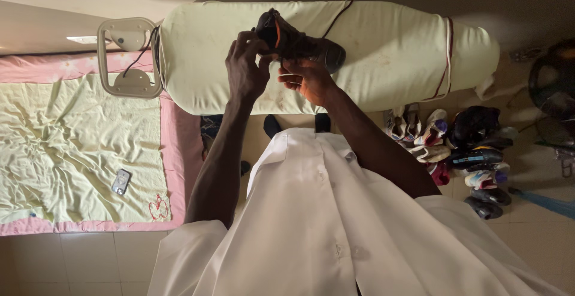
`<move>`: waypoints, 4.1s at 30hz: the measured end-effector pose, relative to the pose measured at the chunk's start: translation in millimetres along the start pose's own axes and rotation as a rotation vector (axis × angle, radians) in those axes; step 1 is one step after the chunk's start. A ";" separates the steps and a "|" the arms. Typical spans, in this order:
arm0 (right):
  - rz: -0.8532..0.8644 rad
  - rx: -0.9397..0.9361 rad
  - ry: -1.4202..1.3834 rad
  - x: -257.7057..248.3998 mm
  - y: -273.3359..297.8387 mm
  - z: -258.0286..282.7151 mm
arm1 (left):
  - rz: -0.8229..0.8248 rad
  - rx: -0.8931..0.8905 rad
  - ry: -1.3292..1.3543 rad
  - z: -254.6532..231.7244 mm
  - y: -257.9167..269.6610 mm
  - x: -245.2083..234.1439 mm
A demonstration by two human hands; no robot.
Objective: The person threads a shoelace through the eyelets of a dark hiking boot placed on an ironing board, then ties the laces. The person repeats the process with a second boot.
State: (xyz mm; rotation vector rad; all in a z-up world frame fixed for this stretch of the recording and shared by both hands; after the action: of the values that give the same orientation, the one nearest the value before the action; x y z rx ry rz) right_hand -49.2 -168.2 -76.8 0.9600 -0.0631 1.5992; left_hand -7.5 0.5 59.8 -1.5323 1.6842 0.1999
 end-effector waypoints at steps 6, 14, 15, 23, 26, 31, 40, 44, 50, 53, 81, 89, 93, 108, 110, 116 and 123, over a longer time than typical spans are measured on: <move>0.010 -0.082 0.033 -23.1 -1.0 4.5 | -0.080 -0.059 0.030 11.7 5.3 -8.5; 0.010 0.003 -0.018 28.6 8.0 34.2 | -0.191 -0.165 0.088 28.0 12.5 -13.0; -0.007 -0.001 0.012 36.6 2.8 32.4 | -0.205 -0.171 0.079 28.7 13.1 -13.0; -0.081 -0.073 0.200 38.2 -29.8 29.0 | -0.266 -0.194 -0.044 28.8 20.9 -13.4; -0.056 -0.203 -0.129 25.1 -18.2 47.0 | -0.292 -0.237 -0.012 37.5 23.9 -17.5; -0.167 -0.059 -0.166 37.6 -8.0 53.8 | -0.310 -0.283 -0.003 48.8 25.9 -22.4; -0.238 -0.044 0.028 55.9 -52.9 15.1 | -0.255 -0.229 -0.063 41.2 22.1 -22.0; -0.305 -0.140 -0.064 38.7 -48.8 21.9 | -0.263 -0.220 -0.075 37.0 23.5 -21.8; -0.605 -0.397 -0.310 10.4 -30.3 44.7 | -0.248 -0.250 -0.070 40.3 23.8 -19.7; -0.642 -0.417 -0.419 -17.8 -32.4 41.5 | -0.257 -0.238 -0.071 41.7 23.9 -19.2; -0.367 -0.435 1.429 12.8 7.1 127.0 | 0.082 -0.001 -0.029 -7.8 -3.7 7.4; -0.302 -0.682 1.173 24.9 -9.3 96.8 | 0.051 -0.018 0.034 -4.0 19.9 -5.0; -0.272 -0.672 1.129 12.4 -15.5 81.3 | 0.057 -0.048 0.061 -6.4 26.4 -8.3; -0.220 -0.451 0.539 -42.1 -28.4 54.4 | 0.086 -0.067 0.124 -27.4 -11.0 9.6; -0.271 -0.477 0.515 -46.4 -22.5 55.6 | 0.060 -0.074 0.116 -26.5 -10.8 10.1; -0.322 -0.822 1.106 -2.4 17.6 81.1 | 0.071 -0.105 0.112 -30.6 -6.3 3.8; -0.337 -0.672 1.176 -6.7 -5.2 77.0 | 0.041 -0.076 0.131 -32.7 0.5 -2.5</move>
State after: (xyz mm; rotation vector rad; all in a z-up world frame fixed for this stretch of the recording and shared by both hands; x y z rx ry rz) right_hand -3.8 -212.8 -32.6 -0.5245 0.3398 1.4458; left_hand -23.1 -17.6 82.3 -1.5970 1.8303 0.1910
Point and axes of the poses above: each hand's wrist, its own y-axis away from the middle knuckle, its own x-axis out of the palm, z = x × y, the point moved 4 cm from there along -y, towards the middle knuckle, and after that the axes turned 1 degree about -x, right-handed, at the moved point
